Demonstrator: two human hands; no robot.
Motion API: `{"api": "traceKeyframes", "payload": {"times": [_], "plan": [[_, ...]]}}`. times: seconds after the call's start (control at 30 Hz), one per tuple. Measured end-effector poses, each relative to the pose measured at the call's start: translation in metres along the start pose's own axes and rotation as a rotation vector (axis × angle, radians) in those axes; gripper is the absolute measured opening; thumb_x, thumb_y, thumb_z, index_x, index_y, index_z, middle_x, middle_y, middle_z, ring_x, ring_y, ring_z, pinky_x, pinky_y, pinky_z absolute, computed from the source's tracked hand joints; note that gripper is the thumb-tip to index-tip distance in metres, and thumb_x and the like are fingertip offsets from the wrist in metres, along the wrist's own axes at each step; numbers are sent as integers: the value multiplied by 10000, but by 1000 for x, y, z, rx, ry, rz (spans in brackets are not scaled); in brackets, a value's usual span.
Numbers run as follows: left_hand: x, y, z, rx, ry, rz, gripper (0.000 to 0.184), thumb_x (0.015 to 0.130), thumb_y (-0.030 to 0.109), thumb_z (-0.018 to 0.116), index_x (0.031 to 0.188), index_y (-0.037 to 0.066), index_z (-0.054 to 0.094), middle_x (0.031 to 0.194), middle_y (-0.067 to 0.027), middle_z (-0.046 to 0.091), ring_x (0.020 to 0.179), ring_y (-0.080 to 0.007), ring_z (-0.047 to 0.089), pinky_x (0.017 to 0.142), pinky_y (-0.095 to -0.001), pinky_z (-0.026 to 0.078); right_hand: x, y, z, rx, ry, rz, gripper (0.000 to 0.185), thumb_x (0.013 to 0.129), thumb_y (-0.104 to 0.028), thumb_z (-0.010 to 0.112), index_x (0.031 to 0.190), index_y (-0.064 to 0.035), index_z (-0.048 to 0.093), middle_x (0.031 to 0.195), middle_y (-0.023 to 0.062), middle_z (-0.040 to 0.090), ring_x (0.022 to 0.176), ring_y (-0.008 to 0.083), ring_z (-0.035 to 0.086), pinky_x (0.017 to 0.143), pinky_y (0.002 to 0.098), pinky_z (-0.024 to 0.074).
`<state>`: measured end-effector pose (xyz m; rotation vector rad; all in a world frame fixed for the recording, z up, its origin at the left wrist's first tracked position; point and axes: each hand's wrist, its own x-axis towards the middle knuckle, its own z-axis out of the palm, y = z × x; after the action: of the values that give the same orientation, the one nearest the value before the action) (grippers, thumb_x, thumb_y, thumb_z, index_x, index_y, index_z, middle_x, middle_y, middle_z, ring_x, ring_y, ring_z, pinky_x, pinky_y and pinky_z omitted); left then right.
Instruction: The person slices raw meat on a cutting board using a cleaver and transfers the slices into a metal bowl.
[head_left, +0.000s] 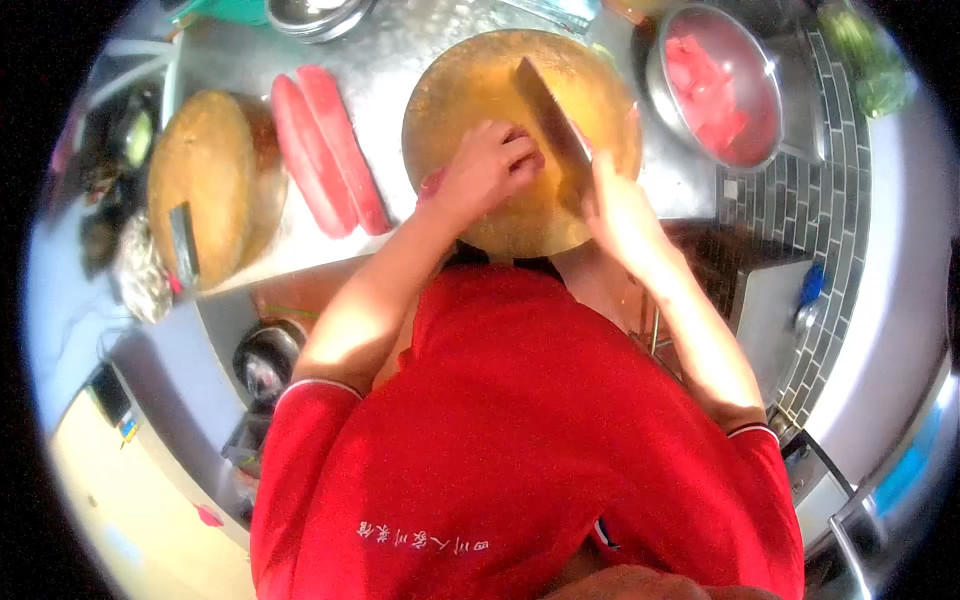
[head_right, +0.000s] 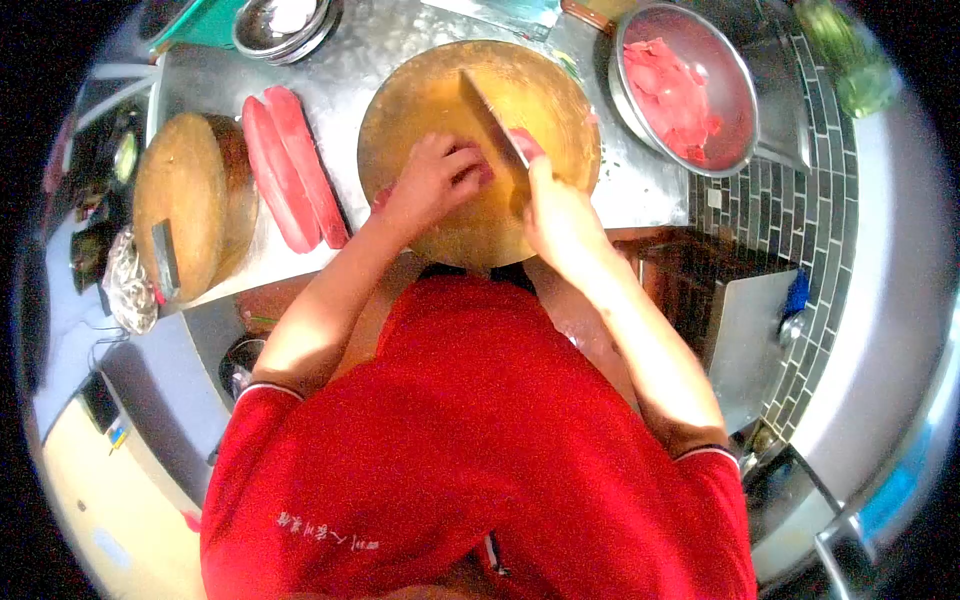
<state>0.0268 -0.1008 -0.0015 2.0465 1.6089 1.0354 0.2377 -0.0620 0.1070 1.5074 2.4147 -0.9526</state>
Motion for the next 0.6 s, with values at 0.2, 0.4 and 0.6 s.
{"api": "traceKeyframes", "payload": {"times": [0.2,0.4,0.6], "plan": [[-3,-11,9,-3,21,6,141,886,250,742,964,132,736,1018,-63,660,989,-309,609,852,-454,486,-63,-11,-18,-65,-136,0,361,880,34,556,1189,63,373,799,324,623,771,525,646,687,592,507],[-2,-8,2,-4,-29,-46,144,885,241,726,978,131,724,990,-68,638,970,-312,596,856,-457,479,42,18,62,234,-100,85,413,898,17,542,1259,83,352,838,334,635,833,513,663,701,563,516],[-5,-17,10,-35,11,22,121,870,228,728,955,142,724,965,-57,640,959,-307,600,853,-460,478,34,-8,16,-12,47,-181,378,899,4,551,1215,66,352,774,342,624,807,535,671,708,588,529]]}}
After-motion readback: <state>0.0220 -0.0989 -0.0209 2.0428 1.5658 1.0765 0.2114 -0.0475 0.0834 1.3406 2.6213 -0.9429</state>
